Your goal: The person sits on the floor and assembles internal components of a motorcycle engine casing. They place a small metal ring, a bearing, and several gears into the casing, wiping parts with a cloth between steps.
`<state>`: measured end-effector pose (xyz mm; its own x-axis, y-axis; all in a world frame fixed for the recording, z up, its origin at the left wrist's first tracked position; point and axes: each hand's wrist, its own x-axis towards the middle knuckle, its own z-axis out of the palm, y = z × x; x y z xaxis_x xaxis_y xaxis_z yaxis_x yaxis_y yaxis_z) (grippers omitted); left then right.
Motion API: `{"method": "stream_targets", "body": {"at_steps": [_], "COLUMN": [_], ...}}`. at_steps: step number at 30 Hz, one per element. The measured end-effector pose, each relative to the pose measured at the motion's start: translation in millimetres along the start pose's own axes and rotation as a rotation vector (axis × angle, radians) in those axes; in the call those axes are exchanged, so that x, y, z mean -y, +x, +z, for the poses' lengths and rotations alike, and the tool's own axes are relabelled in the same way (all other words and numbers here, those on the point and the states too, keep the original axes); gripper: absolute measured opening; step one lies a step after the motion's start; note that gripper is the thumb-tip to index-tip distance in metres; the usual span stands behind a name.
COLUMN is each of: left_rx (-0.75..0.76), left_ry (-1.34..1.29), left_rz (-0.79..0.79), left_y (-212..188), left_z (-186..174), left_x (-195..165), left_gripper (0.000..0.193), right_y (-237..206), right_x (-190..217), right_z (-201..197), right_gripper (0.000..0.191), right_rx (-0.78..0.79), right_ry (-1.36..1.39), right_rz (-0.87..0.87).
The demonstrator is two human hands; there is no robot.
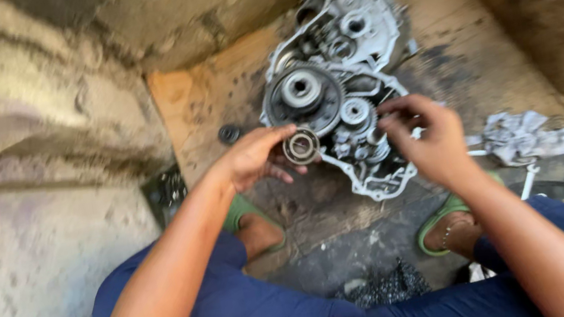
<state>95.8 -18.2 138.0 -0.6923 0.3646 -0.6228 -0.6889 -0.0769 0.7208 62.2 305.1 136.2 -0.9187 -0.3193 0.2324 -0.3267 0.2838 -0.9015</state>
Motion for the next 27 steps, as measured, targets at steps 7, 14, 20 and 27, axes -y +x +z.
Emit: {"method": "stream_targets", "body": {"at_steps": [7,14,20,27], "left_rx": [0.096,0.144,0.156,0.124], "left_ry": [0.074,0.129,0.008,-0.099], "left_rz": [0.351,0.390,0.429,0.377], "left_y": [-9,-8,-10,-28], "left_z": [91,110,125,131], "left_x": [-54,-80,-83,-88], "left_gripper": [0.041,0.034,0.039,0.031], "right_y": [4,6,-2,-7], "right_x": [71,70,69,76], "right_z": [-8,-25,-38,-48], "right_gripper": [0.024,0.024,0.023,0.022], "right_rx": [0.033,0.004,0.019,0.020], "right_ry": [0.248,0.565,0.689,0.775], "right_rz": [0.071,0.240,0.269,0.264]}}
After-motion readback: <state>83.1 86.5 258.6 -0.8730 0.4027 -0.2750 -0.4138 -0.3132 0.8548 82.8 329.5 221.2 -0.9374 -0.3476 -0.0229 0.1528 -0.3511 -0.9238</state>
